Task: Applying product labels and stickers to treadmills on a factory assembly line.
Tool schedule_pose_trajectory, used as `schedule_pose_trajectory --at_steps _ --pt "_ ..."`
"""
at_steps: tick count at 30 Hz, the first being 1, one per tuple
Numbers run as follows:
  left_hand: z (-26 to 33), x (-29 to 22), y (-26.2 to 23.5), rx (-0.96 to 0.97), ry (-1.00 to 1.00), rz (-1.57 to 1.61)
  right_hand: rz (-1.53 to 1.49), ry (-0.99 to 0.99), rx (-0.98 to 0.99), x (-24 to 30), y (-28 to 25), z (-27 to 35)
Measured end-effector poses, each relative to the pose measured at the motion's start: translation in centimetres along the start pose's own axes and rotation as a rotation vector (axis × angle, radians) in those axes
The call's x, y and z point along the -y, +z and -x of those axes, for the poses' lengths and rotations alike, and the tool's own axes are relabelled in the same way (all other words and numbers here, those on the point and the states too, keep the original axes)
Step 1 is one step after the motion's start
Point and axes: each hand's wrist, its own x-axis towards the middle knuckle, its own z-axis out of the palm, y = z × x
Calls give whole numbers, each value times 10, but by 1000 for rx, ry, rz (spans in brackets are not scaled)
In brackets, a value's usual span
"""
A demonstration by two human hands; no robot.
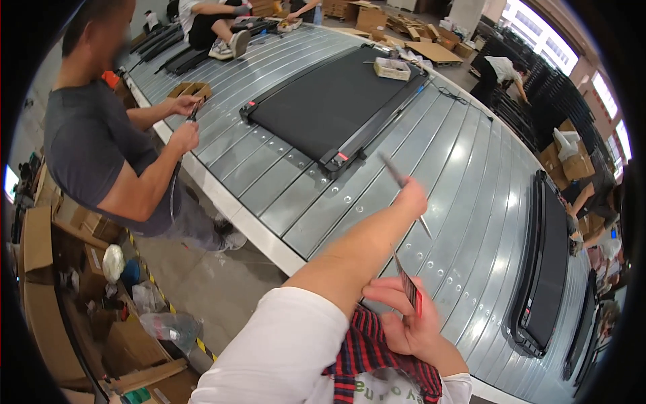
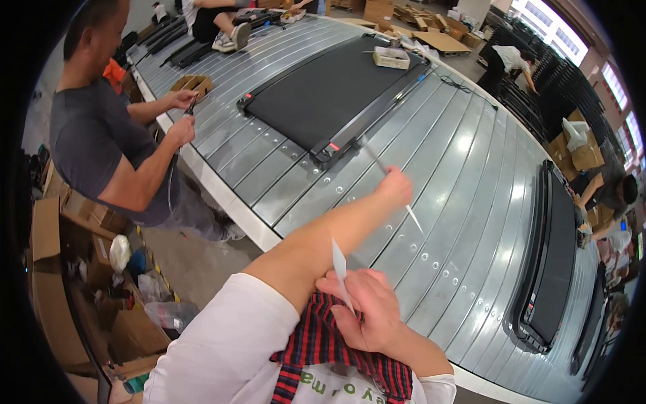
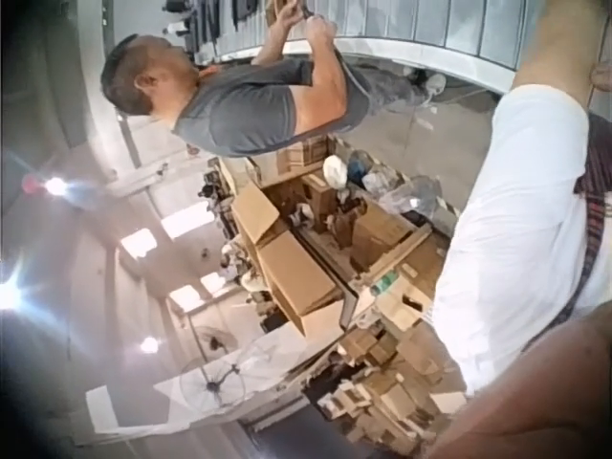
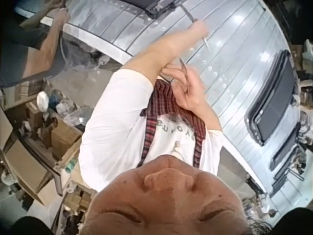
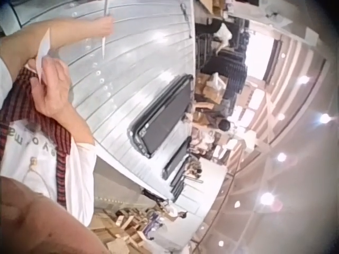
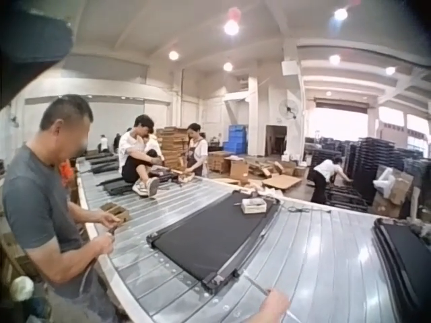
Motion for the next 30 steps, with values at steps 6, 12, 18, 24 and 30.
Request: schedule_pose_trajectory --at_steps 6,12,18,24,30 --pt "67 -2 52 -327 -143 960 62 -16 -495 -31 -32 35" --pt "151 84 15 -819 -589 2247 -42 606 -886 -75 -60 115" --pt "130 24 -90 -542 260 2832 -459 1078 -134 -134 29 47" --pt "109 -145 -89 362 111 3004 -1314 817 414 -82 90 -35" --pt "111 -158 -74 409 205 3067 -1185 617 527 -91 99 -18"
